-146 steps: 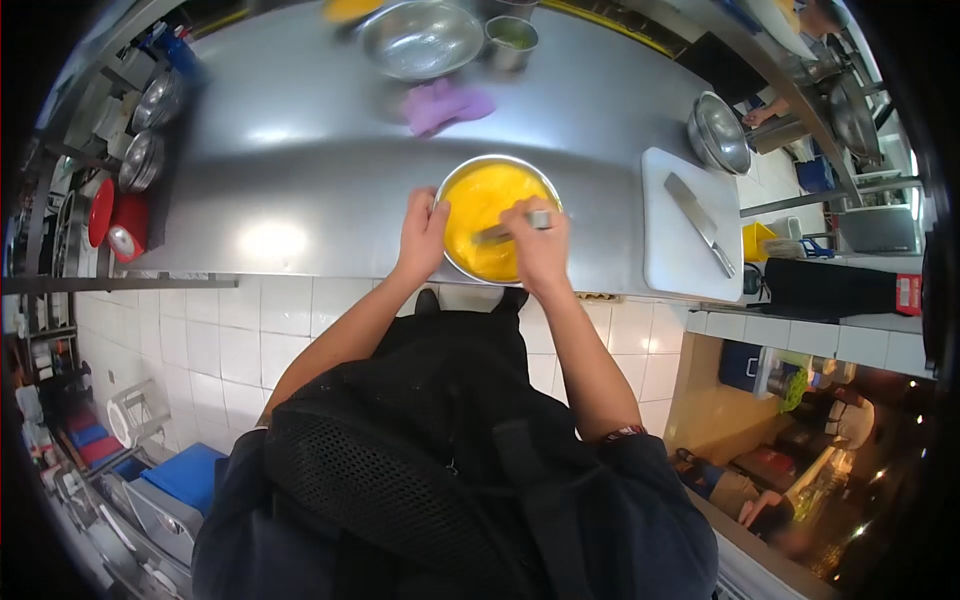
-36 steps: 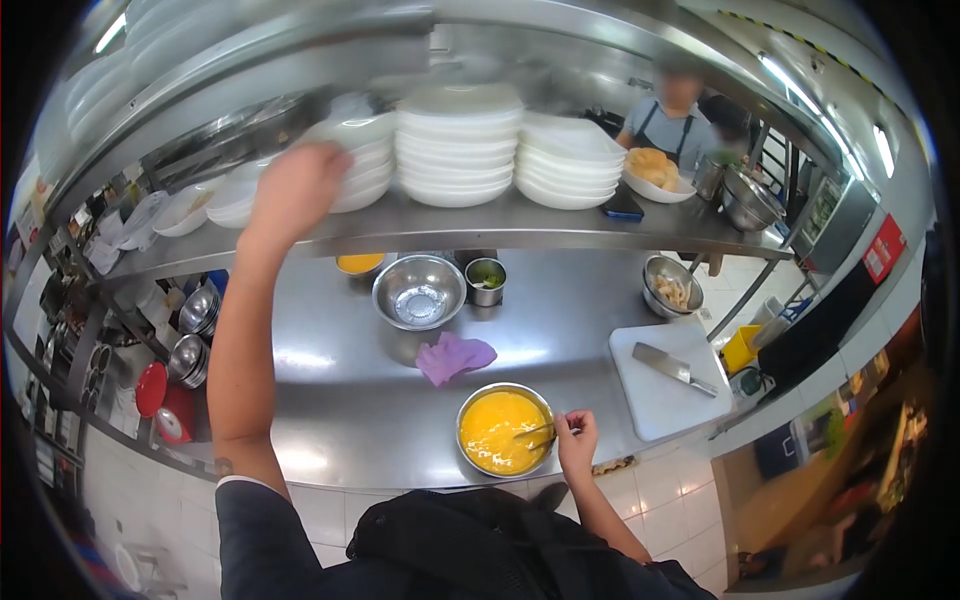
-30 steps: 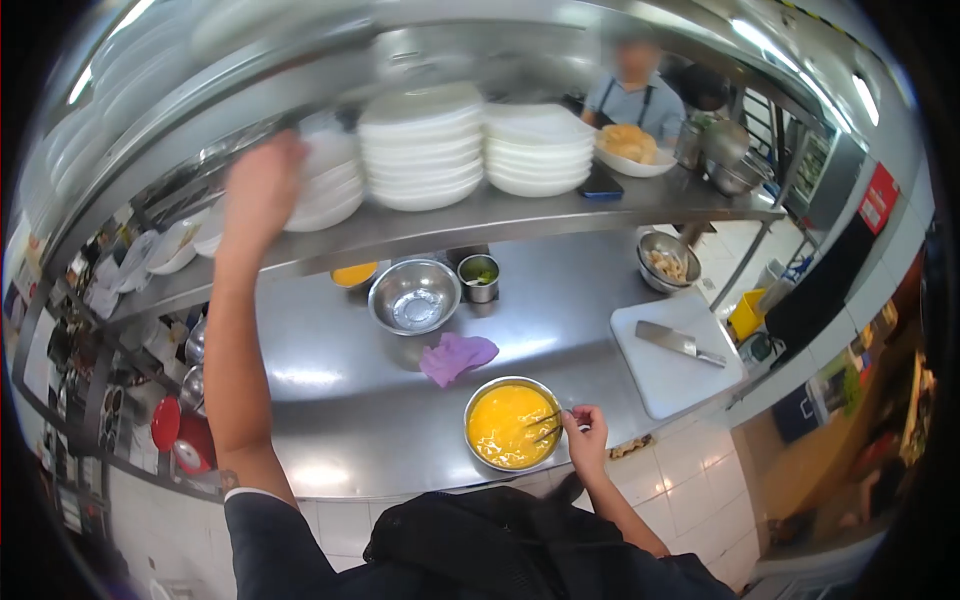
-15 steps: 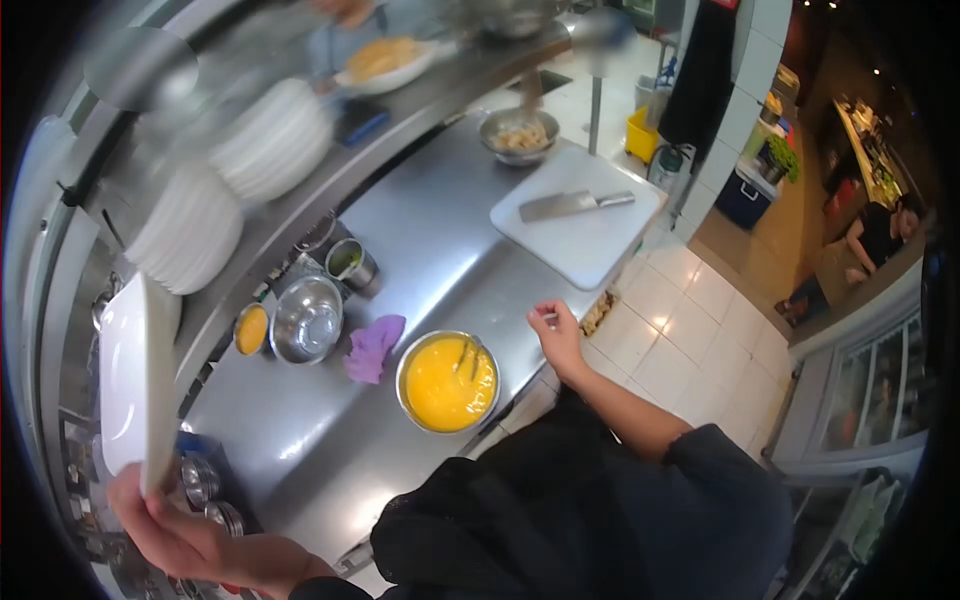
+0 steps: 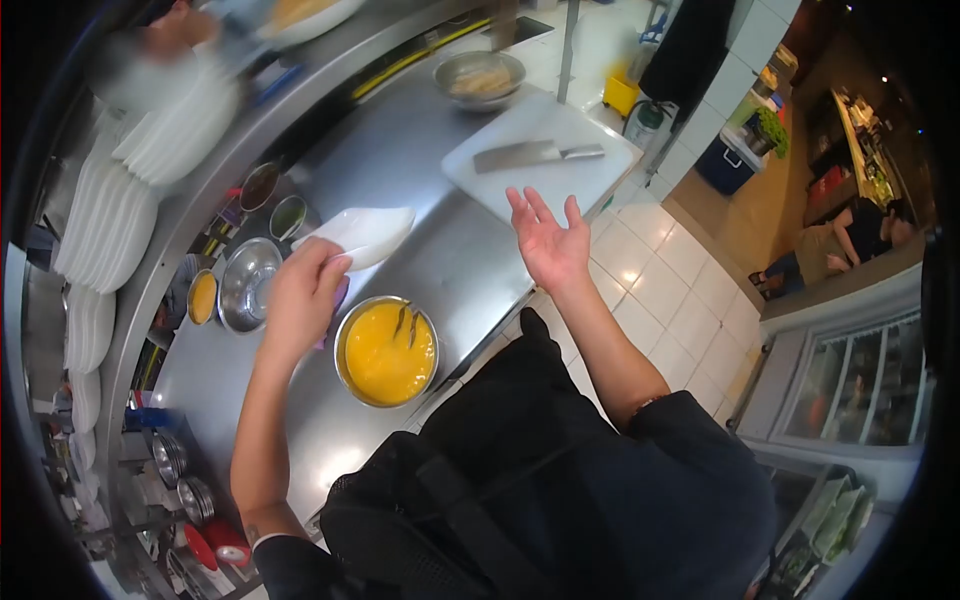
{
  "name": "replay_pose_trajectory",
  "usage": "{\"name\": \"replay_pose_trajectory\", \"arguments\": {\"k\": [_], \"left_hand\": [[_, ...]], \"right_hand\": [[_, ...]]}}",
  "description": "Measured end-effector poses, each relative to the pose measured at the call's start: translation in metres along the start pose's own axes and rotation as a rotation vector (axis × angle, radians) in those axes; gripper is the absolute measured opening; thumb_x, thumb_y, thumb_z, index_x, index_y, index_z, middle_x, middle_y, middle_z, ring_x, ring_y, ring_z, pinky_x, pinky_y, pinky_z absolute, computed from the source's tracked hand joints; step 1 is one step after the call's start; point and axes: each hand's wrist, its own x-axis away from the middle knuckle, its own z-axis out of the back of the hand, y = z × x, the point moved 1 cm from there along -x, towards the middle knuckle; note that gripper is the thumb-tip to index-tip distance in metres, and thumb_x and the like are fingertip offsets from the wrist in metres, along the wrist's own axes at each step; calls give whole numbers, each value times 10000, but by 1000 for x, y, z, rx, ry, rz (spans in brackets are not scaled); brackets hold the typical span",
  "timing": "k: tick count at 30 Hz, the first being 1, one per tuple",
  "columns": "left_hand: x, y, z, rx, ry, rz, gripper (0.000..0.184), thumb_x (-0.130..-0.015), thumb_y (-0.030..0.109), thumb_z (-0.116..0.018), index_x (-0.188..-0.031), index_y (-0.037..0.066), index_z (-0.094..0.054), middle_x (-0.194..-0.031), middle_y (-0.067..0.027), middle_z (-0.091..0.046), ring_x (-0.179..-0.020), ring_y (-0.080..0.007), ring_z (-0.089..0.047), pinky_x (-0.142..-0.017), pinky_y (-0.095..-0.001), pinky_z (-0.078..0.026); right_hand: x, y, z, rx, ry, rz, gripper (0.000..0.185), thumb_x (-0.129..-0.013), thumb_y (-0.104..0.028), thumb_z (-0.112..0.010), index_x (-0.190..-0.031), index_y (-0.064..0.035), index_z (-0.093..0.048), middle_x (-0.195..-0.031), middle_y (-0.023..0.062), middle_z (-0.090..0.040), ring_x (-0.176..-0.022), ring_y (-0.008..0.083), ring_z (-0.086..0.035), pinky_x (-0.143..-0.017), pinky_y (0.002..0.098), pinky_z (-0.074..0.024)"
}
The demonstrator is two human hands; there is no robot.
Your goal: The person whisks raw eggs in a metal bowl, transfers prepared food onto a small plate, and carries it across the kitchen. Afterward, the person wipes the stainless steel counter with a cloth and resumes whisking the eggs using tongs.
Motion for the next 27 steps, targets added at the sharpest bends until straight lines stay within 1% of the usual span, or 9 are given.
{"name": "replay_pose_trajectory", "arguments": {"k": [2,4,8,11,13,18,21,25,27], "left_hand": [[-28,-30,-26,-42,21,-40,121,-917,96,-598,-908,-24,-618,-836,-160,-608,-676,-287,-614,-648,-349,-480],[-59,-62,-55,-67,-67,-35,135,-886,102,-617,-895,-31,-640,-877,-190,-620,-782,-375,-601,-734,-406,-482],[-101,-126,-118,-138,-175,-5,144,-882,119,-621,-905,-17,-662,-919,-208,-621,-861,-391,-611,-779,-431,-482],[-112,-156,-160,-127,-222,26,143,-865,117,-673,-870,-21,-634,-889,-180,-614,-822,-303,-615,-749,-382,-486],[-118,-153,-176,-73,-258,93,153,-868,128,-668,-872,-22,-635,-919,-181,-606,-841,-318,-622,-763,-392,-491],[-127,-155,-205,20,-402,291,157,-855,128,-677,-883,-19,-633,-988,-183,-583,-883,-341,-632,-804,-401,-512],[-114,-127,-229,-157,-244,330,147,-852,106,-661,-936,-14,-639,-1019,-189,-577,-917,-375,-627,-829,-435,-508],[-80,-90,-264,-151,-88,441,244,-851,87,-643,-1080,4,-640,-1156,-201,-568,-990,-398,-617,-868,-453,-501],[-63,-66,-273,-102,157,289,359,-851,84,-650,-1204,29,-615,-1286,-197,-534,-1044,-376,-611,-896,-421,-504]], "right_hand": [[-12,-12,6,32,7,-15,605,-1014,-429,-486,-1386,30,-355,-1320,292,-481,-984,326,-609,-826,336,-585],[-26,-32,22,44,148,10,468,-1006,-318,-533,-1304,26,-425,-1265,269,-516,-955,303,-607,-774,314,-580],[-51,-81,46,165,246,0,333,-976,-227,-583,-1189,14,-494,-1175,214,-558,-879,263,-608,-713,288,-561],[-62,-114,58,296,287,-17,261,-947,-190,-621,-1110,-6,-532,-1065,154,-588,-809,222,-601,-676,271,-540],[-78,-136,65,570,365,-10,233,-932,-176,-627,-1092,-25,-548,-1013,116,-605,-778,205,-602,-667,273,-538],[-176,-168,20,891,239,-42,209,-914,-144,-624,-1090,-55,-555,-992,89,-606,-770,198,-601,-658,300,-538],[-265,-164,-38,1178,150,46,246,-896,-154,-638,-1104,-62,-544,-978,83,-592,-738,214,-593,-636,344,-545],[-397,-173,-32,1366,416,266,351,-868,-195,-700,-1137,-54,-525,-938,96,-569,-709,231,-609,-574,363,-553],[-437,-183,-23,1394,424,149,317,-865,-160,-703,-1099,-24,-537,-897,115,-583,-701,236,-623,-541,341,-555]]}}
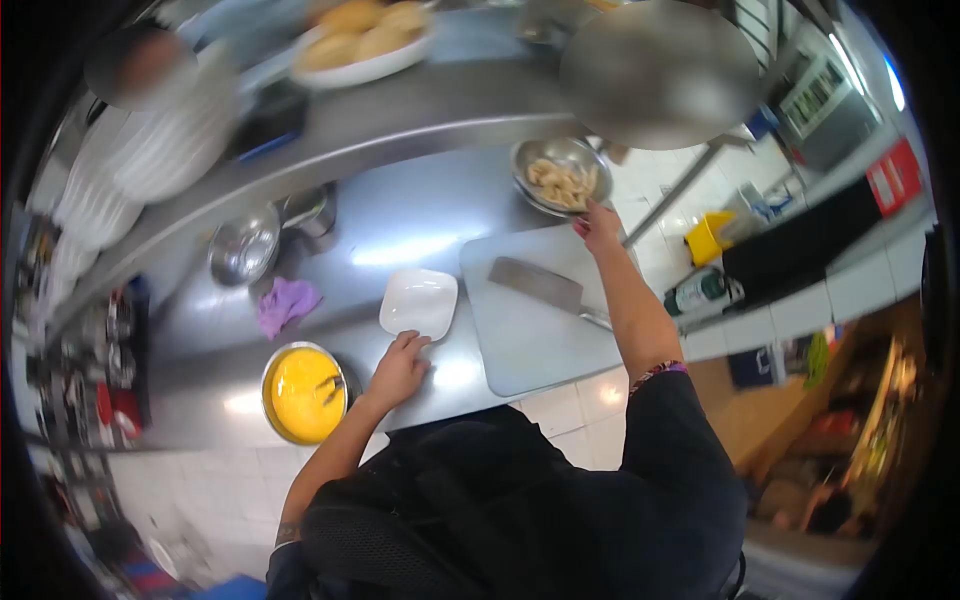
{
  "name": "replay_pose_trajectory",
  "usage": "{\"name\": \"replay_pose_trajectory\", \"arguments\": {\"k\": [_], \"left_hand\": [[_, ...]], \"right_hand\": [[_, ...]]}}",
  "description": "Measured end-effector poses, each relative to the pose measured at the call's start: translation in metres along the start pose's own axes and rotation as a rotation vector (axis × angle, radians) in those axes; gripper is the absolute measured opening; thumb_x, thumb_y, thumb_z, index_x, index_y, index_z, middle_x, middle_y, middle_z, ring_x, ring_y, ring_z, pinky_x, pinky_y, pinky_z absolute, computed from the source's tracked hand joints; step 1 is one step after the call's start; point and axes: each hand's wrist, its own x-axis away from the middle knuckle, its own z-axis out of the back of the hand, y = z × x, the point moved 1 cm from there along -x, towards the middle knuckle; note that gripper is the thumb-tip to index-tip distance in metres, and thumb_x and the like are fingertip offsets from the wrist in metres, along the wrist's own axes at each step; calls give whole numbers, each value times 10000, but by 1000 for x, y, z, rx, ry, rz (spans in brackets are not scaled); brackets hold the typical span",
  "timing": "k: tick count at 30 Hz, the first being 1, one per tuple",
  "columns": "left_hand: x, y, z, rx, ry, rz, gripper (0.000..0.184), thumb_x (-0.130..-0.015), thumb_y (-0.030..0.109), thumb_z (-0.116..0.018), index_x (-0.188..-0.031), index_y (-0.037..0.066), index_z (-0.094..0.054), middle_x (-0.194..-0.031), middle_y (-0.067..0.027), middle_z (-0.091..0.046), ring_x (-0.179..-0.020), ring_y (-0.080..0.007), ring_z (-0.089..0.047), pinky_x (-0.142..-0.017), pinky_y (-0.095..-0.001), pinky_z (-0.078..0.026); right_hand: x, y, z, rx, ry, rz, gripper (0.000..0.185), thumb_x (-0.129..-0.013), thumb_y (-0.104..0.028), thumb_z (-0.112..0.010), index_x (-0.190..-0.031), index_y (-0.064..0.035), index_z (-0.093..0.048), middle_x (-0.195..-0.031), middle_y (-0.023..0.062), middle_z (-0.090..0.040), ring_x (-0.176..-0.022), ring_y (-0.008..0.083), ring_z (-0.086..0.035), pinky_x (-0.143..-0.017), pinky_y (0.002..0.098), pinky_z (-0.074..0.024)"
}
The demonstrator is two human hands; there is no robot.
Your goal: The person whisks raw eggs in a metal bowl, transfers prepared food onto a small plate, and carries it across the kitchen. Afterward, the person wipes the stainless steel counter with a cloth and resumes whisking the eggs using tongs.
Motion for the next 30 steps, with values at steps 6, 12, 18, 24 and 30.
{"name": "replay_pose_trajectory", "arguments": {"k": [6,12,18,24,30], "left_hand": [[91,37,2,437,291,388,315,-865,37,-654,-1178,32,-623,-1241,-139,-564,-1002,-288,-629,-859,-347,-517],[130,18,-20,810,341,601,208,-921,34,-628,-1128,17,-641,-995,-64,-645,-934,-141,-600,-831,-279,-495],[47,2,8,407,487,297,332,-953,173,-610,-1249,23,-594,-1300,-202,-565,-1216,-331,-537,-1033,-397,-422],[-51,-55,-11,278,642,487,560,-1004,384,-480,-1394,-18,-476,-1441,-262,-456,-1322,-405,-449,-1122,-432,-325],[-75,-80,-29,622,712,565,624,-1018,422,-454,-1426,-48,-410,-1420,-258,-481,-1309,-360,-476,-1095,-409,-358]], "right_hand": [[-57,-12,-18,-117,-88,-46,102,-824,15,-624,-908,20,-567,-886,161,-604,-688,261,-626,-564,323,-617],[-1,-45,-24,-74,-86,246,111,-806,6,-606,-871,-39,-528,-794,98,-583,-587,172,-573,-451,276,-495],[101,-40,-23,57,-378,435,181,-799,30,-605,-775,-89,-471,-664,34,-557,-446,128,-509,-360,263,-430],[186,33,-41,350,-439,508,184,-790,41,-593,-754,-99,-480,-654,8,-533,-458,112,-487,-355,283,-398],[258,72,-49,843,-534,944,122,-765,8,-607,-753,-37,-494,-621,126,-528,-527,269,-545,-503,397,-418]]}}
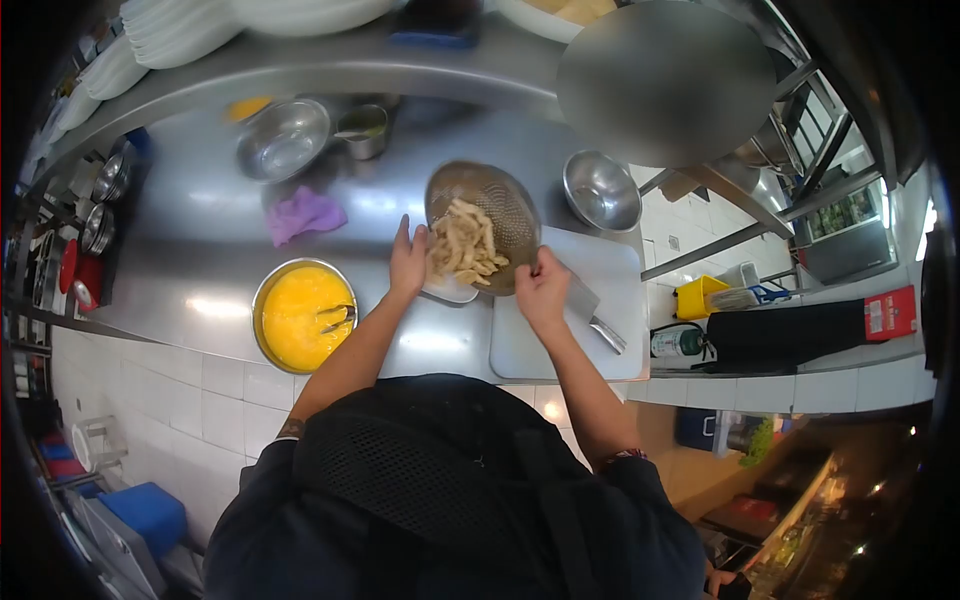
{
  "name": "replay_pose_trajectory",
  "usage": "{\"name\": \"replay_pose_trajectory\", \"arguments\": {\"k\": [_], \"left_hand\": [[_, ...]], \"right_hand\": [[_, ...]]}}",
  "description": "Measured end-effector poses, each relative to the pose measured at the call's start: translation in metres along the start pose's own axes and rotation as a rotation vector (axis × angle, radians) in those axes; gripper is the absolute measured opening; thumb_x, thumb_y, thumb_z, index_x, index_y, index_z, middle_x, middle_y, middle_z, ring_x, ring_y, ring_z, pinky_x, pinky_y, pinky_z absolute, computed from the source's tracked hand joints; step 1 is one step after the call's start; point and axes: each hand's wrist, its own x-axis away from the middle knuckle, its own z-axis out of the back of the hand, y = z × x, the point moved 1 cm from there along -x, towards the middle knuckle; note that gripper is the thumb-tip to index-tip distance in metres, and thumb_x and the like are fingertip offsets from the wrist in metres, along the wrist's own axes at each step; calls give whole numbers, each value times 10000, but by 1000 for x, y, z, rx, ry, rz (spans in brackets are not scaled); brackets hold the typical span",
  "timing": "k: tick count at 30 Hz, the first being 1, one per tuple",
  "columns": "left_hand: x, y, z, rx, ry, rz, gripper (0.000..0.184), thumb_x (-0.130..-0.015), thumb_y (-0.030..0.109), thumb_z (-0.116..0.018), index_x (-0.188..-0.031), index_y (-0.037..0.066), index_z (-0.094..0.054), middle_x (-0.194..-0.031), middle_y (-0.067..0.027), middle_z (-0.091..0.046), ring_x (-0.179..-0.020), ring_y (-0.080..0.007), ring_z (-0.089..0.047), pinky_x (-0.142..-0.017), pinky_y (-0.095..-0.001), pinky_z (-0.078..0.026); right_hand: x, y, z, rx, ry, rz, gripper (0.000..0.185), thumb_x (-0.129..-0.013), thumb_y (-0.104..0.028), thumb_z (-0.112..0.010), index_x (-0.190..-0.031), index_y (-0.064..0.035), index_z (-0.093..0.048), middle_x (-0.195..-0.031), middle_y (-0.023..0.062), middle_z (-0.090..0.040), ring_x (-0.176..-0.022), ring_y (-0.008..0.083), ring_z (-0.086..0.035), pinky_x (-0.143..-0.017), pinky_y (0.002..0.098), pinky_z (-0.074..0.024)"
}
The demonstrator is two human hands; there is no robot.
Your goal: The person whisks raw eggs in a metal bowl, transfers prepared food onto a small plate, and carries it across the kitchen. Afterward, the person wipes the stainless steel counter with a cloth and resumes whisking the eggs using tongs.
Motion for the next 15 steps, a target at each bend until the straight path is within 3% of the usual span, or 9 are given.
{"name": "replay_pose_trajectory", "arguments": {"k": [1,3,4,7,11,13,14,15], "left_hand": [[-1,2,1,65,-5,13,618,-1020,418,-455,-1429,-43,-408,-1396,-253,-508,-1287,-339,-503,-1074,-403,-381],[-1,7,2,159,-33,57,606,-1019,410,-461,-1427,-36,-415,-1357,-244,-543,-1253,-330,-531,-1050,-397,-401],[1,11,5,244,-65,92,594,-1019,402,-467,-1425,-30,-422,-1317,-234,-578,-1220,-322,-559,-1026,-391,-421],[1,18,7,190,23,140,573,-1017,418,-467,-1379,-25,-487,-1348,-234,-563,-1248,-321,-542,-1039,-383,-408],[11,27,-2,38,165,165,521,-1003,401,-489,-1307,-15,-564,-1247,-236,-627,-1153,-335,-603,-989,-383,-445],[7,27,-7,-29,91,163,524,-992,390,-499,-1263,-51,-579,-1263,-250,-609,-1158,-383,-595,-1005,-405,-442],[5,26,-7,-31,96,168,524,-992,390,-499,-1263,-51,-579,-1263,-250,-609,-1158,-383,-595,-1005,-405,-442],[3,25,-7,-13,88,159,512,-988,394,-502,-1262,-31,-586,-1262,-237,-608,-1167,-382,-584,-1011,-414,-437]], "right_hand": [[4,-6,-2,8,-6,2,122,-765,8,-607,-753,-37,-494,-621,126,-528,-527,269,-545,-503,397,-418],[8,-18,-4,126,-49,321,139,-762,-14,-616,-746,-36,-479,-666,183,-534,-564,358,-553,-520,427,-435],[8,-26,-4,136,-39,371,159,-755,-16,-627,-739,-42,-471,-659,169,-544,-582,378,-560,-525,452,-439],[0,-29,0,243,-37,501,152,-746,1,-623,-738,-39,-477,-655,163,-537,-573,362,-562,-517,444,-436],[-12,-26,11,235,9,501,148,-742,11,-627,-731,-36,-487,-654,157,-531,-552,355,-550,-506,430,-433],[-18,-20,16,168,76,456,144,-733,21,-632,-721,-24,-496,-658,161,-537,-542,360,-539,-494,417,-427],[-22,-17,17,139,120,457,138,-754,14,-623,-712,-15,-494,-636,147,-520,-516,302,-548,-487,414,-425],[-25,-15,21,136,122,455,138,-754,14,-623,-712,-15,-494,-636,147,-520,-516,302,-548,-487,414,-425]]}}
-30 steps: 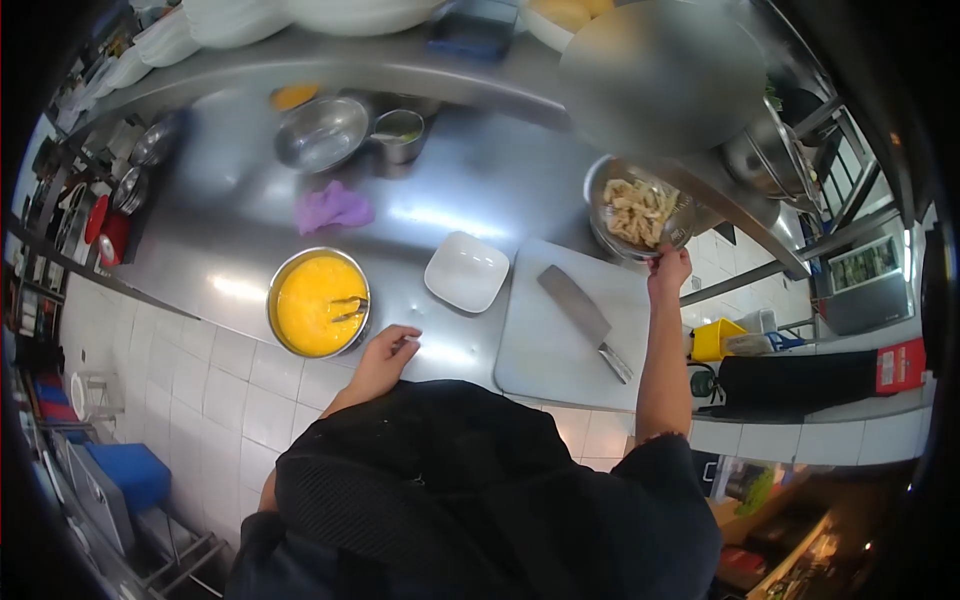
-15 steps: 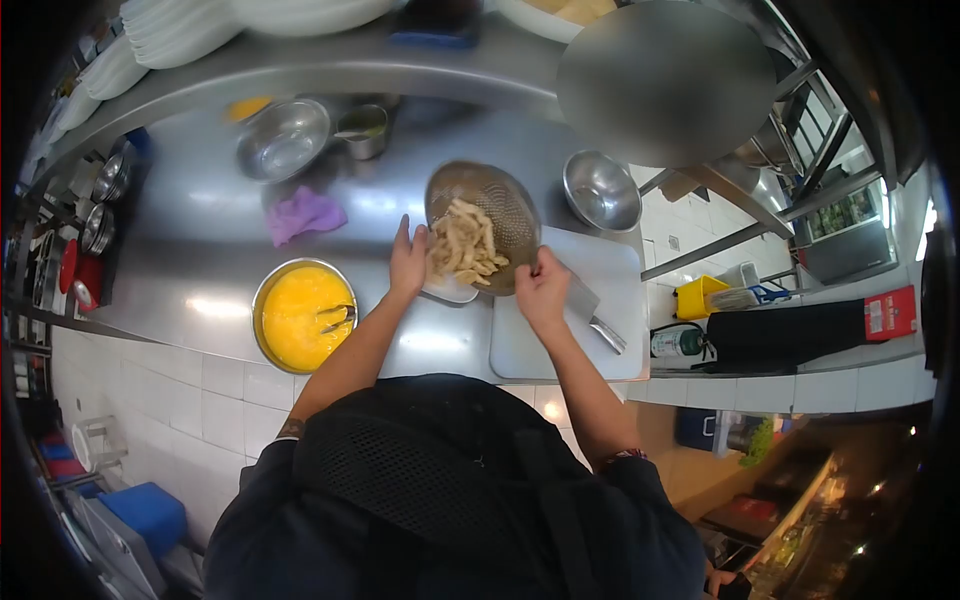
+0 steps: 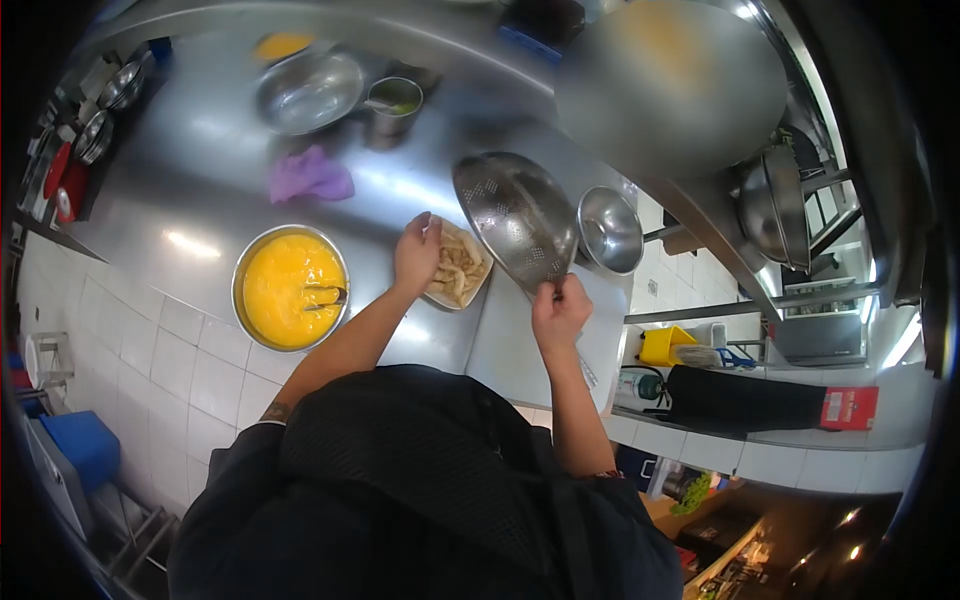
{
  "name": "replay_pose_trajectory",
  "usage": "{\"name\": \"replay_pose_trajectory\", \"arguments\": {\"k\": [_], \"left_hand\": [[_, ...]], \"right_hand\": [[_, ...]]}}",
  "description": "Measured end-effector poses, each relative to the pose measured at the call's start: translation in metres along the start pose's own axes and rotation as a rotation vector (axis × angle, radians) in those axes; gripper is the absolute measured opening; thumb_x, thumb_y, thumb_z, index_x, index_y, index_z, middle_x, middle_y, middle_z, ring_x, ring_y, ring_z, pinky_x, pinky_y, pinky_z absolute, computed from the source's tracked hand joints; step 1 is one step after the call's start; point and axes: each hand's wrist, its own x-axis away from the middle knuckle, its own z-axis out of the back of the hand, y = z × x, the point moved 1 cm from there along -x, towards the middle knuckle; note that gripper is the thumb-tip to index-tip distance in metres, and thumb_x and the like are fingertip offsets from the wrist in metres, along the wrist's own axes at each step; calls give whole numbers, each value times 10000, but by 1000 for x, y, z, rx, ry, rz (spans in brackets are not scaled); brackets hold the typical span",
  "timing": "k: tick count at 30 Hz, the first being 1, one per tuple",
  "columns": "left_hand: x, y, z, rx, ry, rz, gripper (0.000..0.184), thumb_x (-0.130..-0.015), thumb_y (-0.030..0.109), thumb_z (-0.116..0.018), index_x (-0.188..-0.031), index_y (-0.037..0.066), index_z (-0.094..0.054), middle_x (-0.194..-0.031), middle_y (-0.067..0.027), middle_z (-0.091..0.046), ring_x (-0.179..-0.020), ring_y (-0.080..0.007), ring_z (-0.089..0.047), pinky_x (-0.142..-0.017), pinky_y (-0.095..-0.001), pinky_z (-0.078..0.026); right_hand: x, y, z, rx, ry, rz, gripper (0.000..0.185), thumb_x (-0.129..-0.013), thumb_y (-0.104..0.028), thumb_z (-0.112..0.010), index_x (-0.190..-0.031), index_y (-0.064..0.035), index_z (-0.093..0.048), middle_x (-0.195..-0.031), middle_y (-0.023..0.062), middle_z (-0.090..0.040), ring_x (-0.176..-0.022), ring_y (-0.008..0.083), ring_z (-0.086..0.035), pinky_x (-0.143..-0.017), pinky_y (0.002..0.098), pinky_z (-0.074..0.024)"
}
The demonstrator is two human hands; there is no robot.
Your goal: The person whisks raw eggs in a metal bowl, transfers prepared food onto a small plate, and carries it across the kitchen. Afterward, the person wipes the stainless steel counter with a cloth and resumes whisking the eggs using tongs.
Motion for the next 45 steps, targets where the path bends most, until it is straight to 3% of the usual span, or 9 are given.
{"name": "replay_pose_trajectory", "arguments": {"k": [3,7,12,19,26,28,32,41,45], "left_hand": [[-3,0,-1,-66,45,-58,470,-969,387,-528,-1249,17,-607,-1256,-211,-597,-1165,-381,-567,-1010,-437,-431],[-13,11,5,-294,149,-178,389,-921,340,-601,-1208,80,-633,-1242,-178,-559,-1123,-378,-546,-976,-468,-437],[-25,24,-2,-379,87,-330,377,-901,299,-631,-1207,79,-629,-1250,-182,-565,-1124,-384,-543,-958,-477,-445],[-41,10,11,-344,89,-277,304,-896,212,-602,-1148,49,-652,-1226,-206,-589,-1096,-388,-573,-953,-465,-457],[35,-43,41,-197,204,-224,282,-896,73,-566,-1164,8,-619,-1032,-166,-645,-914,-282,-627,-835,-378,-500],[53,-58,51,-68,135,-58,264,-929,82,-558,-1181,21,-608,-1025,-114,-615,-850,-206,-590,-773,-321,-485],[64,-49,59,183,-58,198,204,-965,111,-585,-1153,40,-619,-984,-19,-569,-733,-87,-533,-657,-227,-451],[56,-39,37,-316,8,-189,266,-843,71,-695,-1100,24,-644,-997,-70,-591,-824,-135,-564,-704,-275,-471],[48,-55,42,-1,105,-118,271,-866,106,-667,-1101,-19,-619,-967,-93,-620,-786,-151,-584,-685,-294,-485]], "right_hand": [[-9,20,13,-227,135,-322,147,-824,-1,-576,-723,6,-470,-643,50,-518,-532,113,-465,-477,328,-368],[-16,83,42,-554,307,-786,53,-861,13,-568,-821,12,-532,-687,-8,-546,-557,98,-488,-533,260,-426],[-32,171,91,343,169,-149,95,-828,24,-602,-889,-46,-580,-774,76,-601,-631,207,-597,-592,339,-512],[-53,201,87,557,-247,192,153,-733,-28,-630,-857,-104,-584,-848,96,-618,-837,315,-623,-697,443,-533],[-52,258,64,240,159,-350,80,-812,-15,-588,-888,-39,-587,-750,132,-614,-559,276,-594,-545,374,-492],[-40,266,50,-566,325,-773,56,-858,-29,-600,-880,-28,-549,-761,87,-609,-574,184,-589,-524,306,-497],[-22,275,38,-864,351,-1040,114,-909,-75,-623,-897,-57,-511,-766,45,-558,-594,151,-585,-537,271,-533],[31,226,38,-999,301,-1138,178,-937,-179,-658,-896,-78,-518,-726,35,-534,-599,171,-587,-590,298,-539],[69,176,47,-879,335,-1221,163,-941,-192,-658,-928,-100,-523,-724,31,-537,-605,175,-592,-571,307,-503]]}}
